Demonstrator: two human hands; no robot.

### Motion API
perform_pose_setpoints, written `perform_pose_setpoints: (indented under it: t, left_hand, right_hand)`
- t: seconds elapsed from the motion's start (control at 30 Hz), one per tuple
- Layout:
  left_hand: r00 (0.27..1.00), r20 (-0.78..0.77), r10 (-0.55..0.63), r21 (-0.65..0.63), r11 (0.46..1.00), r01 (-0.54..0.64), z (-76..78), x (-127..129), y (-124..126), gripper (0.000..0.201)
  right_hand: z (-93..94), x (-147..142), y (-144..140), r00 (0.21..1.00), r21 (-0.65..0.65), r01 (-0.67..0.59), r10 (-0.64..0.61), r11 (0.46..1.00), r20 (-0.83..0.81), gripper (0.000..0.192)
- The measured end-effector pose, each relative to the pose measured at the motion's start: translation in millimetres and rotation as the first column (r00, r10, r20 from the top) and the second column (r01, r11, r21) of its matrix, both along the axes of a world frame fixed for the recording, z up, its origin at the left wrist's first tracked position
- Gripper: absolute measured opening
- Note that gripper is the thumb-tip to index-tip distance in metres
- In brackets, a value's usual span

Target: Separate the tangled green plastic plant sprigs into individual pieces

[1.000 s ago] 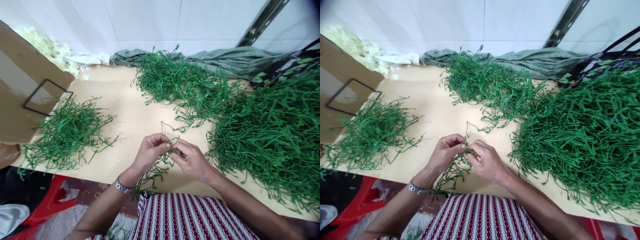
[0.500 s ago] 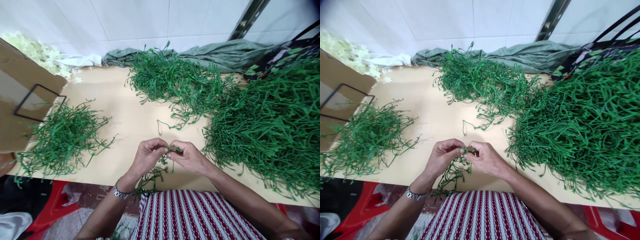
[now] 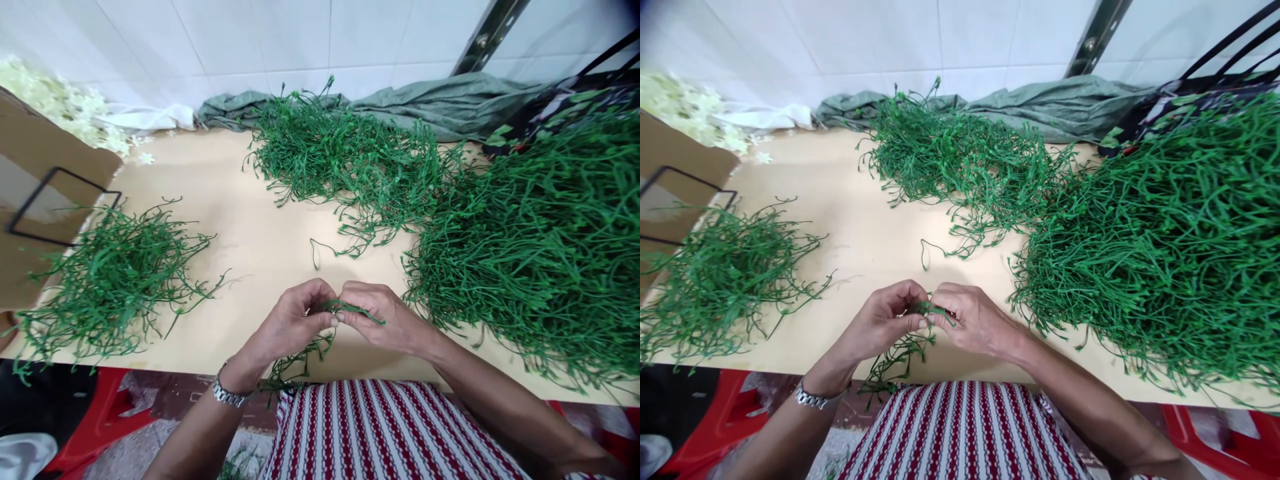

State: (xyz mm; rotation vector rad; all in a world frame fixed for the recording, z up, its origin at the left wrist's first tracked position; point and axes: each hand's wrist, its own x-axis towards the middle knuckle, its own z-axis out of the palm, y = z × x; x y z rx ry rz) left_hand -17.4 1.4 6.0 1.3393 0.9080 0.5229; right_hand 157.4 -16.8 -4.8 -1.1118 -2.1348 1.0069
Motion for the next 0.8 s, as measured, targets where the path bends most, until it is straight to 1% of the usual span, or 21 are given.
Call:
perform_pose_setpoints:
  t: [0.1,0.17,0.27,0.37,0.43,0.5,0.6,0.67,0.73,0.8]
  left_hand:
    - [0.985,-0.174,0.005,0.12,0.993,0.016,2.3,0.2,-2.4,0.004]
    - [0.964,-0.264,-0.009,0.174,0.983,0.056,3.5,0.3,-3.6,0.005]
    - [0.94,-0.338,-0.041,0.249,0.96,0.131,5.5,0.9,-4.6,0.011]
    - [0.936,-0.343,-0.084,0.287,0.939,0.189,7.0,1.3,-4.6,0.015]
    - [0.942,-0.313,-0.123,0.272,0.939,0.213,7.2,0.9,-4.4,0.015]
    - [0.948,-0.265,-0.179,0.231,0.942,0.243,6.8,0.2,-4.2,0.015]
    - [0.946,-0.179,-0.269,0.14,0.945,0.295,7.0,-0.1,-4.8,0.015]
    - [0.942,-0.133,-0.308,0.083,0.944,0.32,8.7,0.1,-5.2,0.015]
    - [0.936,-0.098,-0.339,0.041,0.938,0.344,11.3,-0.8,-4.4,0.015]
    - [0.937,-0.073,-0.342,0.026,0.939,0.344,13.2,-3.9,-1.9,0.013]
  right_hand:
    - [2.0,4.2,0.6,0.992,0.161,-0.078,0.061,0.984,0.107,0.016]
    - [3.1,5.6,0.7,0.979,0.241,-0.141,0.099,0.96,0.178,0.016]
    - [5.9,5.7,0.7,0.963,0.27,-0.206,0.145,0.941,0.229,0.018]
    - [8.4,5.0,1.9,0.966,0.195,-0.22,0.186,0.956,0.18,0.019]
    - [8.8,5.2,3.0,0.97,0.107,-0.233,0.224,0.967,0.091,0.02]
    - [7.9,5.9,3.8,0.966,0.005,-0.26,0.26,0.966,-0.003,0.021]
    - [5.5,6.9,3.6,0.948,-0.137,-0.311,0.297,0.941,-0.114,0.019]
    - [4.0,7.2,2.9,0.935,-0.211,-0.342,0.308,0.916,-0.178,0.018]
    - [3.5,8.0,2.0,0.918,-0.264,-0.375,0.315,0.889,-0.24,0.015]
    - [4.7,11.2,1.3,0.883,-0.285,-0.439,0.352,0.852,-0.311,0.013]
